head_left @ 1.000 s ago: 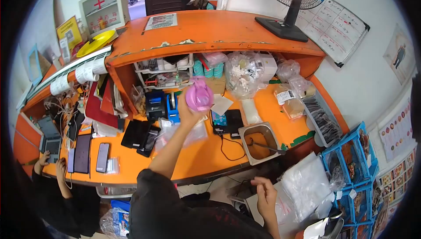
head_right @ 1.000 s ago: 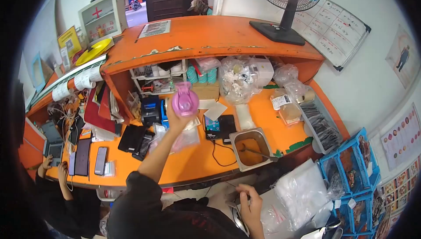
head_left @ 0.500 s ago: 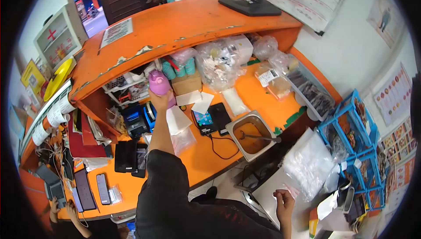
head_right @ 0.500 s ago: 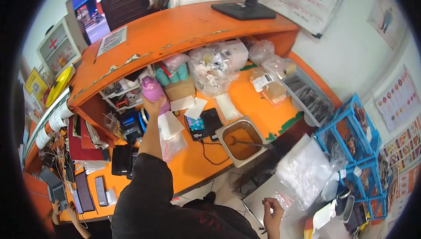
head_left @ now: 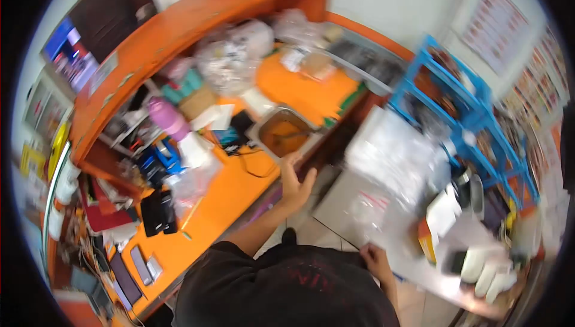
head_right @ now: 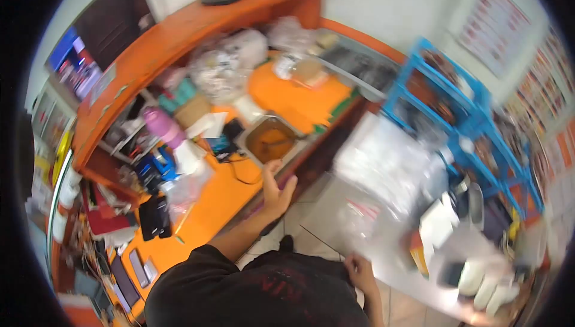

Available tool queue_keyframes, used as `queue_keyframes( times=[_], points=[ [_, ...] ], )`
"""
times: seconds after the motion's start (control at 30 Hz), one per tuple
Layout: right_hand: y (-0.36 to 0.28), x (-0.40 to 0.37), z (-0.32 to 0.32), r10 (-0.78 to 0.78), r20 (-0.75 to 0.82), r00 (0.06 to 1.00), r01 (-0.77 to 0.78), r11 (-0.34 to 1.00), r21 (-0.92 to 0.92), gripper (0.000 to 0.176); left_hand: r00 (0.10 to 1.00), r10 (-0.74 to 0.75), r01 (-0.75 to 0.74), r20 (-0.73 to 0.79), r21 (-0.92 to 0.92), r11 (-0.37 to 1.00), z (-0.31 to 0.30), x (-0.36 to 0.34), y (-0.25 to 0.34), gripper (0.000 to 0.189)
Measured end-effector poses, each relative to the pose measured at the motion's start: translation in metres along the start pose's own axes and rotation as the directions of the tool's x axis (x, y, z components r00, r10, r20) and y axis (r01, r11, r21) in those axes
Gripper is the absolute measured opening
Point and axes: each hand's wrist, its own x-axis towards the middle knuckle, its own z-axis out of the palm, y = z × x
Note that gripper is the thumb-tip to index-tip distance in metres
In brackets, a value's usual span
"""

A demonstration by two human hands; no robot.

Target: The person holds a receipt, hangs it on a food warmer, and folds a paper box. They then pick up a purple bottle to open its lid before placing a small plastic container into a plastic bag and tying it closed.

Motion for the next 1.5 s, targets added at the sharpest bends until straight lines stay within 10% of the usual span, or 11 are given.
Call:
queue_keyframes(
  times=[0.23, 0.4, 0.57, 0.73, 0.8, 0.83, 0.87, 0.93, 1.03, 1.2, 1.5],
  points=[
    [0.029, -0.059, -0.104, 0.063, -0.372, 0.926, -0.074, 0.997, -0.016, 0.016, 0.722, 0.261, -0.222, 0.640, -0.143, 0.964, 0.147, -0.091, 0.108, 0.036],
    [0.074, -0.102, -0.178, 0.251, -0.626, 0.738, -0.230, 0.966, 0.116, 0.020, 0.749, -0.233, 0.376, 0.621, -0.108, 0.920, 0.211, -0.129, 0.120, 0.034],
    [0.166, -0.091, -0.219, 0.318, -0.693, 0.647, -0.354, 0.930, 0.097, 0.029, 0.608, -0.349, 0.493, 0.713, 0.005, 0.870, 0.248, -0.147, 0.141, 0.039],
    [0.182, -0.059, -0.186, 0.568, -0.440, 0.696, -0.421, 0.818, 0.392, 0.032, -0.001, -0.507, 0.820, 0.862, 0.291, 0.493, 0.262, -0.151, 0.128, 0.047],
    [0.183, -0.055, -0.163, 0.503, -0.517, 0.693, -0.287, 0.850, 0.442, 0.035, 0.134, -0.419, 0.779, 0.898, 0.166, 0.605, 0.251, -0.153, 0.120, 0.042],
    [0.174, -0.055, -0.155, 0.376, -0.642, 0.668, -0.164, 0.916, 0.366, 0.040, 0.580, -0.173, 0.135, 0.796, 0.116, 0.984, 0.243, -0.147, 0.125, 0.040],
    [0.164, -0.054, -0.148, 0.240, -0.747, 0.619, -0.049, 0.962, 0.269, 0.047, 0.683, 0.318, -0.579, 0.658, 0.222, 0.785, 0.237, -0.142, 0.131, 0.038],
    [0.127, -0.058, -0.139, 0.268, -0.748, 0.607, -0.037, 0.950, 0.310, 0.042, 0.689, 0.347, -0.538, 0.637, 0.128, 0.833, 0.237, -0.127, 0.160, 0.029],
    [0.086, -0.062, -0.131, 0.026, -0.765, 0.644, -0.027, 1.000, 0.012, 0.030, 0.320, -0.350, 0.507, 0.881, 0.153, 0.848, 0.249, -0.133, 0.185, 0.045],
    [0.066, -0.064, -0.126, -0.286, -0.721, 0.631, 0.058, 0.944, -0.324, 0.036, 0.193, -0.433, 0.599, 0.880, 0.244, 0.763, 0.244, -0.119, 0.186, 0.042],
    [0.123, -0.055, -0.111, 0.377, -0.683, 0.626, -0.005, 0.877, 0.480, 0.011, 0.429, 0.011, 0.307, 0.903, -0.158, 0.939, 0.221, -0.183, 0.121, 0.021]
  ],
)
